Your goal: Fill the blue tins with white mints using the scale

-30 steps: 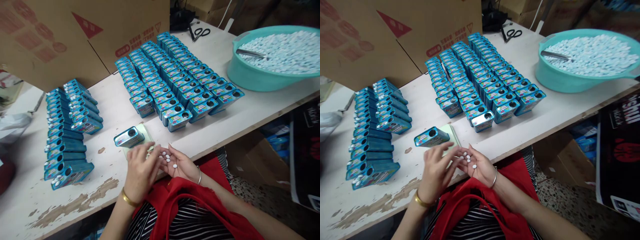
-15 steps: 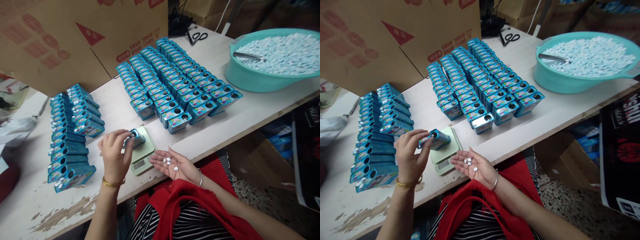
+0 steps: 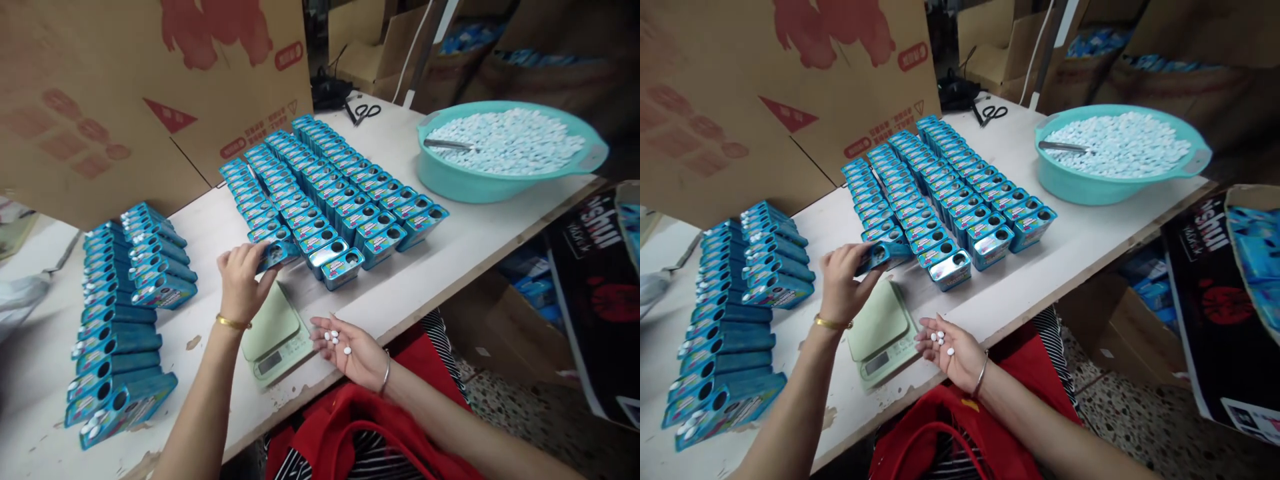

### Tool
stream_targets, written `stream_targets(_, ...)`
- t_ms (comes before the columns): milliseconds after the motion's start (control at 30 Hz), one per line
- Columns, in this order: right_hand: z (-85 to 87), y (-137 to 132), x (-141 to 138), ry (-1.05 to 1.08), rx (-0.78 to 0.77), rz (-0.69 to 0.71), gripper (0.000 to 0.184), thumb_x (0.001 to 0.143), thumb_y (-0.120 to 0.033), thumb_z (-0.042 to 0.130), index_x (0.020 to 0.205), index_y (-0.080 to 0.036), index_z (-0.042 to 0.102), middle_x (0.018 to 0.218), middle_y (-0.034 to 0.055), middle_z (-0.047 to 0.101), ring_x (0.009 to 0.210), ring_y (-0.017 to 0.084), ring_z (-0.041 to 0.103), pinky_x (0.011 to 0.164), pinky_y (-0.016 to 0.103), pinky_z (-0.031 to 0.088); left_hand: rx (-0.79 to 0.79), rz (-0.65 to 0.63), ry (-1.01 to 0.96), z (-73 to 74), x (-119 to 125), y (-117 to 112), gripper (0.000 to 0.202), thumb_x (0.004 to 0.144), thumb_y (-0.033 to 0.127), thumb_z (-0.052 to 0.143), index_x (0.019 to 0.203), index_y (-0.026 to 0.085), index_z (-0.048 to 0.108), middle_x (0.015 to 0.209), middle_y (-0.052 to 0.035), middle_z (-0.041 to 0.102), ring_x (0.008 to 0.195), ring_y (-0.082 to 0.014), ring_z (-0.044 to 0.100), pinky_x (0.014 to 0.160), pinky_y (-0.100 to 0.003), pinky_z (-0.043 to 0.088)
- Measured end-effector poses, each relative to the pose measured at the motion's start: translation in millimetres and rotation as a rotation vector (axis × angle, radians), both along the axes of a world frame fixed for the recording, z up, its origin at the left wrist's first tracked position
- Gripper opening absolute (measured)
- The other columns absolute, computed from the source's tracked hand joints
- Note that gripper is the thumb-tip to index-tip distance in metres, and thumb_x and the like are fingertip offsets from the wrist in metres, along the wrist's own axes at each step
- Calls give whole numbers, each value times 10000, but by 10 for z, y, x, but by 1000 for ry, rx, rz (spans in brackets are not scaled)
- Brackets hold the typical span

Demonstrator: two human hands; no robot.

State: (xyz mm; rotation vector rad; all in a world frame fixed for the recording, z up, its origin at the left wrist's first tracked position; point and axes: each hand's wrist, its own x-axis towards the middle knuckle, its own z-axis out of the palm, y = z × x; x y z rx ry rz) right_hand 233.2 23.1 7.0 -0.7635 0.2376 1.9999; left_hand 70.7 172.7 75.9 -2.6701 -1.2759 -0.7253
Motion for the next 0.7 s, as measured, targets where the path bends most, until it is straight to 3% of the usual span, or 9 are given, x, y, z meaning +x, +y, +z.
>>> stream_targets(67, -30, 81, 7, -59, -1, 6, 201, 878, -264, 550, 990, -103, 596, 674, 15, 620, 517, 62, 564, 445, 141, 399, -22, -20, 42, -144, 60, 110, 399, 849, 387, 564, 1196, 195, 522, 1038, -85, 615, 945, -230, 546, 819, -375, 298)
stream_targets(200, -79, 303, -16, -211, 74, 94, 178, 833, -236, 596, 950, -101, 607, 601, -1, 585, 414, 45, 456, 347, 138, 261, -20, 6, 95, -364, 106, 175, 425, 850, 410, 559, 1217, 198, 531, 1081, -109, 600, 970, -249, 525, 808, -375, 304)
stream_targets(333, -101, 439, -79, -259, 178, 216, 158, 779, -222, 645, 891, -116, 611, 565, -14, 568, 383, 37, 407, 336, 137, 196, 41, 66, 67, -284, -68, 116, 522, 820, 459, 592, 1275, 221, 494, 1163, -124, 556, 1047, -254, 500, 865, -381, 308)
stream_targets(433, -109, 480, -143, -275, 214, 267, 169, 759, -239, 673, 867, -123, 614, 564, -16, 570, 389, 31, 400, 343, 132, 179, 95, 210, 23, -107, -512, 74, 478, 842, 446, 555, 1249, 203, 501, 1175, -128, 548, 1088, -256, 492, 901, -390, 310)
stream_targets(533, -105, 520, -290, -261, 213, 304, 177, 749, -248, 682, 852, -123, 612, 567, -14, 577, 390, 32, 403, 343, 135, 178, 111, 480, 67, 2, -1138, 52, 403, 847, 409, 527, 1184, 189, 531, 1184, -144, 538, 1113, -298, 472, 885, -427, 326)
stream_targets(600, -90, 548, -459, -241, 201, 315, 171, 750, -239, 671, 850, -117, 603, 555, -16, 571, 381, 34, 401, 339, 137, 175, 75, 624, 159, -3, -1512, 65, 381, 824, 399, 540, 1142, 191, 555, 1214, -166, 514, 1125, -343, 448, 863, -469, 334)
stream_targets(700, -62, 566, -760, -223, 172, 325, 174, 757, -224, 649, 872, -110, 586, 547, -12, 568, 380, 46, 418, 336, 143, 184, -13, 634, 321, -80, -1847, 144, 286, 804, 363, 550, 1032, 201, 610, 1281, -180, 468, 1174, -379, 397, 876, -531, 330)
